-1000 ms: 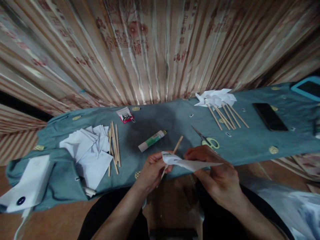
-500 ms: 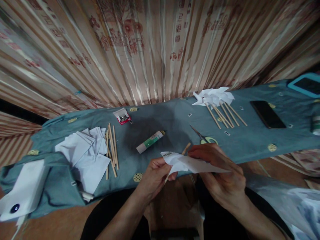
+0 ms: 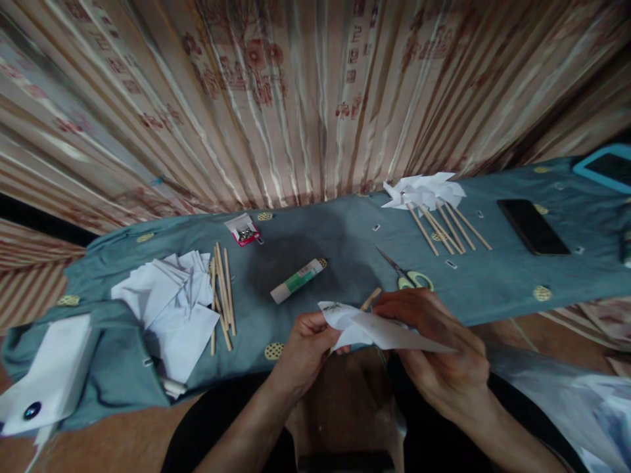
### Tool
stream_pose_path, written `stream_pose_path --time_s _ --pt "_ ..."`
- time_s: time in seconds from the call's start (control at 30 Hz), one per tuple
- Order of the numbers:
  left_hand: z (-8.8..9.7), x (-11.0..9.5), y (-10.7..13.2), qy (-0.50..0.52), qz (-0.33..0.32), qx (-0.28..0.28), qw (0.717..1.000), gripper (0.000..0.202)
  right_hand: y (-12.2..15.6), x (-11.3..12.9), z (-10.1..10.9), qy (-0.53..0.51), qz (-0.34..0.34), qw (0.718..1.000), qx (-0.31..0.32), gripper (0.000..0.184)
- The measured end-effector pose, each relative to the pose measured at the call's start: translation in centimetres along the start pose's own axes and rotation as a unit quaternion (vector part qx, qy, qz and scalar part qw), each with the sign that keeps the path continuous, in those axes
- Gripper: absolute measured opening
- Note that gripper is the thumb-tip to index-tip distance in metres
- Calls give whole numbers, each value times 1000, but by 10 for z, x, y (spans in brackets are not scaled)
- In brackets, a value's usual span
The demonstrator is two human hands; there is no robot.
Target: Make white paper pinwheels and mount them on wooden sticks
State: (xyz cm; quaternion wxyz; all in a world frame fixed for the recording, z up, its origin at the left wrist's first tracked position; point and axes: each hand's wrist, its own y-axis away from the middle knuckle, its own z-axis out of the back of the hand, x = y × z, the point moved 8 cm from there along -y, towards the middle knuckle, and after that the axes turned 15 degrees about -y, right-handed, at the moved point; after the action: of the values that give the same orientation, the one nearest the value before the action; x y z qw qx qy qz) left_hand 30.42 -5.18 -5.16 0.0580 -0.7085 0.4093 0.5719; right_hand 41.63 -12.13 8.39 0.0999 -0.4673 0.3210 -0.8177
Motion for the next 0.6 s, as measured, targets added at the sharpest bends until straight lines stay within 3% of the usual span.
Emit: stream_pose_path --time_s 0.2,0.6 --pt "0 2 -1 -18 -11 4 1000 23 2 0 2 -2 -1 1000 -3 31" --pt "-4 0 1 -51 -10 26 998 34 1 -1 6 -3 -16 1000 -5 28"
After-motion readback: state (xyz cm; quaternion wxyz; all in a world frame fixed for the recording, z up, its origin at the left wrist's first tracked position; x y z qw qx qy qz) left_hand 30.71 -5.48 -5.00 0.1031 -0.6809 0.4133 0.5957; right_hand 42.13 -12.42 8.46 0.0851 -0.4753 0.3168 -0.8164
